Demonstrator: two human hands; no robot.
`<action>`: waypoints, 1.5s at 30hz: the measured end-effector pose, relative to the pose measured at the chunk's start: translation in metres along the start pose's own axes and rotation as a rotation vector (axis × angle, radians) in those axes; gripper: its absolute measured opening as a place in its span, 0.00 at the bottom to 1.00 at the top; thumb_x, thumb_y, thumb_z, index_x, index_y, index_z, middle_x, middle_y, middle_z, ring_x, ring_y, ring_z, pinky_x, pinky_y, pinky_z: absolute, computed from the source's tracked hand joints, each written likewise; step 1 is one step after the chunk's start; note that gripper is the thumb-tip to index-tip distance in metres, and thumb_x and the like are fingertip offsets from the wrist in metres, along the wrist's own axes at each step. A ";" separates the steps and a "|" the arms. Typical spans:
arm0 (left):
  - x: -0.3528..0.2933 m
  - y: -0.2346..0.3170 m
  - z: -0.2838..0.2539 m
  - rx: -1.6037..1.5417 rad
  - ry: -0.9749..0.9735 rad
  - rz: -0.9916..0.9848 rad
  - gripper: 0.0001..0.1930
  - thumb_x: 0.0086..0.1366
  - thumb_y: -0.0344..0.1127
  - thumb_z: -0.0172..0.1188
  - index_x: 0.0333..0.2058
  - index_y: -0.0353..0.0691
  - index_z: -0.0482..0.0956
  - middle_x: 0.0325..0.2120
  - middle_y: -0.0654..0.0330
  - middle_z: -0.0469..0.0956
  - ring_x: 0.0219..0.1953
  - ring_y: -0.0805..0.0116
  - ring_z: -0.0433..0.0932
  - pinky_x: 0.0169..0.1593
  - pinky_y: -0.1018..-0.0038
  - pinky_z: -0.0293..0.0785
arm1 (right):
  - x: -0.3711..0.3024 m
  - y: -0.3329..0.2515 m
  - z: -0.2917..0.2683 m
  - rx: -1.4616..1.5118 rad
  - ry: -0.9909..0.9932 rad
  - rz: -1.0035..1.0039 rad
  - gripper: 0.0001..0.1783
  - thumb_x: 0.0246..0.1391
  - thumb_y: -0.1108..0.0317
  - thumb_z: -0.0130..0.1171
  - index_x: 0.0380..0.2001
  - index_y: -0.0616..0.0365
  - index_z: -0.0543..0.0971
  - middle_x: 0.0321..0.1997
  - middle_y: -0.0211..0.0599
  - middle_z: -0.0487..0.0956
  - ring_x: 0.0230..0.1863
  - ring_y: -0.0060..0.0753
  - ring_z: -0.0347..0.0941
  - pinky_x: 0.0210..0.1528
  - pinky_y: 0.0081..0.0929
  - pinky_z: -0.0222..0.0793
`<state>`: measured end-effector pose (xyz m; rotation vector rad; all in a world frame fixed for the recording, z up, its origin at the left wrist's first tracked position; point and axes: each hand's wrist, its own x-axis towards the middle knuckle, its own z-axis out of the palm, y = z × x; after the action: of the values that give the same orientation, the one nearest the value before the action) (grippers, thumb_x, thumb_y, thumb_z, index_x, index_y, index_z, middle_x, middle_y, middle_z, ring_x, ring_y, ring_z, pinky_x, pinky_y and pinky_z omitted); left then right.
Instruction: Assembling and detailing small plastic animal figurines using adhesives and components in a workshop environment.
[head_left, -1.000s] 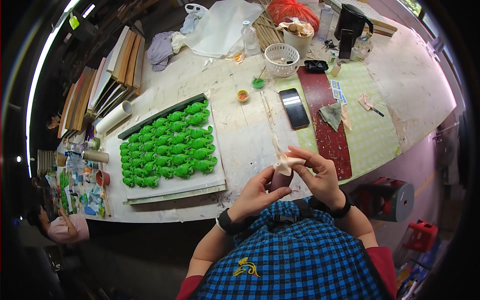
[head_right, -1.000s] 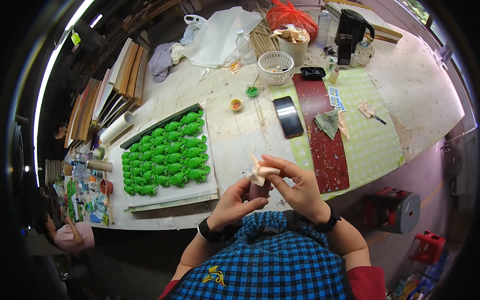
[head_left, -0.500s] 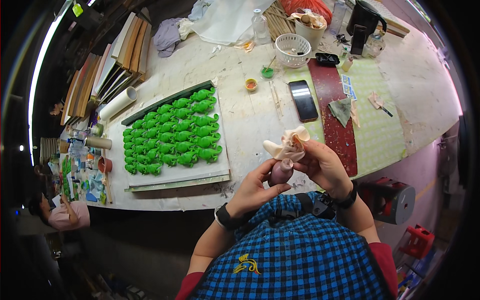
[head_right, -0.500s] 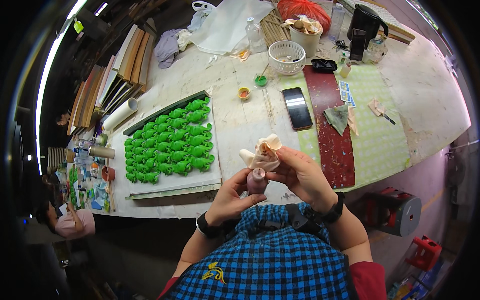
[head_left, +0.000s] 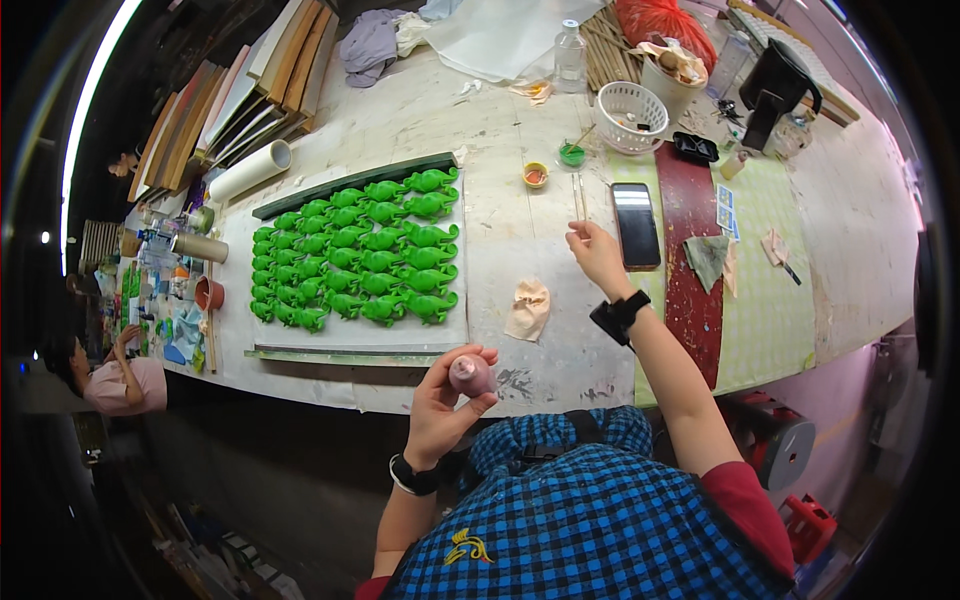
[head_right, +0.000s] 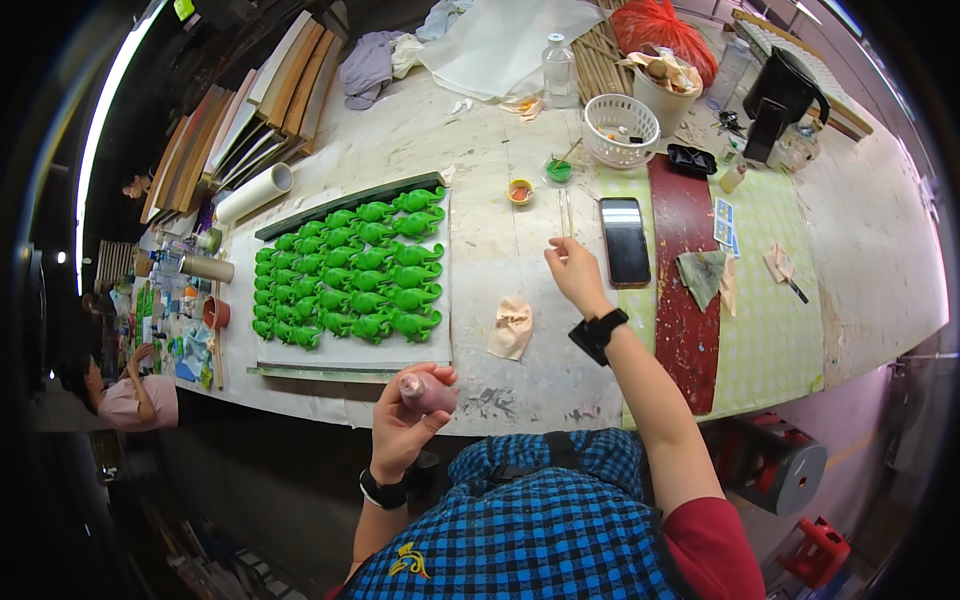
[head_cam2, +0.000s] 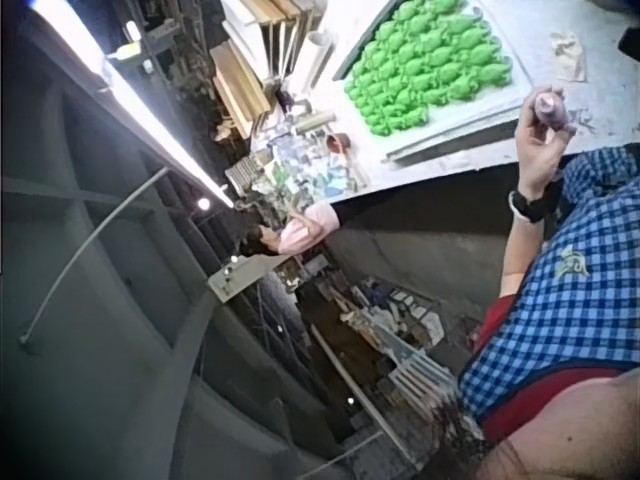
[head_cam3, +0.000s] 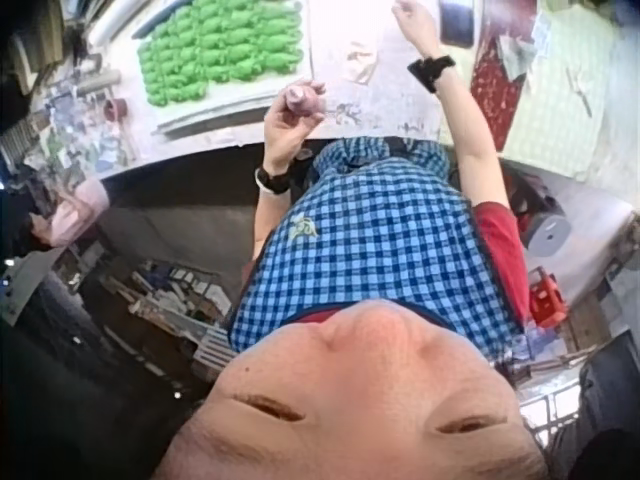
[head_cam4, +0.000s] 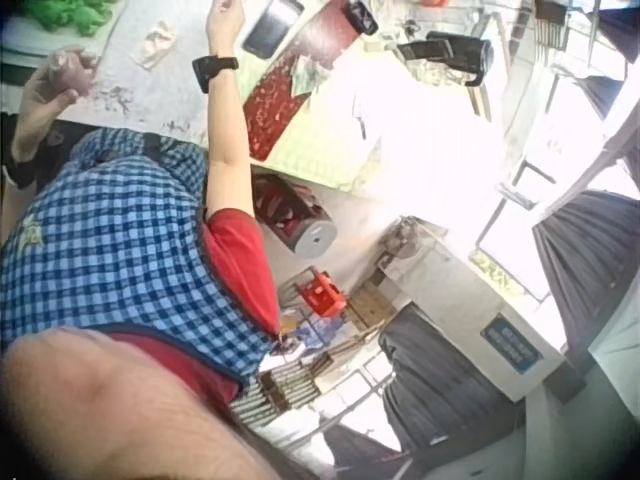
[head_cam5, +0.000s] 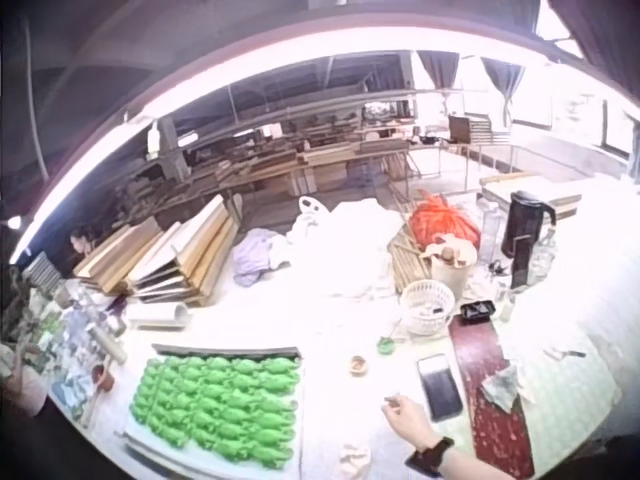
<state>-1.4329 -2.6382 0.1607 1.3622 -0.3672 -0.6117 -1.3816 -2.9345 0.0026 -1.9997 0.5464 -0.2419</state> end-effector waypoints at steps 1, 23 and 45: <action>-0.002 0.001 -0.003 -0.012 0.040 -0.007 0.27 0.50 0.22 0.62 0.49 0.34 0.64 0.45 0.53 0.70 0.49 0.65 0.69 0.53 0.71 0.66 | 0.013 -0.001 0.001 -0.048 -0.041 0.077 0.22 0.46 0.63 0.58 0.43 0.64 0.71 0.42 0.50 0.73 0.37 0.47 0.73 0.38 0.32 0.69; 0.058 -0.012 -0.048 -0.025 0.169 -0.123 0.27 0.48 0.21 0.64 0.48 0.34 0.65 0.46 0.54 0.70 0.50 0.66 0.69 0.52 0.73 0.65 | 0.084 -0.057 -0.028 0.367 0.176 -0.067 0.20 0.58 0.58 0.47 0.21 0.63 0.75 0.23 0.33 0.73 0.21 0.17 0.68 0.19 0.14 0.66; 0.105 -0.034 -0.080 -0.123 0.154 -0.194 0.27 0.48 0.20 0.63 0.48 0.34 0.64 0.48 0.53 0.68 0.52 0.66 0.67 0.54 0.74 0.63 | 0.146 -0.033 0.048 0.117 0.109 0.011 0.16 0.58 0.63 0.47 0.24 0.65 0.72 0.21 0.35 0.75 0.23 0.22 0.76 0.24 0.14 0.71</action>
<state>-1.3104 -2.6411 0.1021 1.3255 -0.0717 -0.6733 -1.2258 -2.9535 0.0001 -1.8777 0.5988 -0.3694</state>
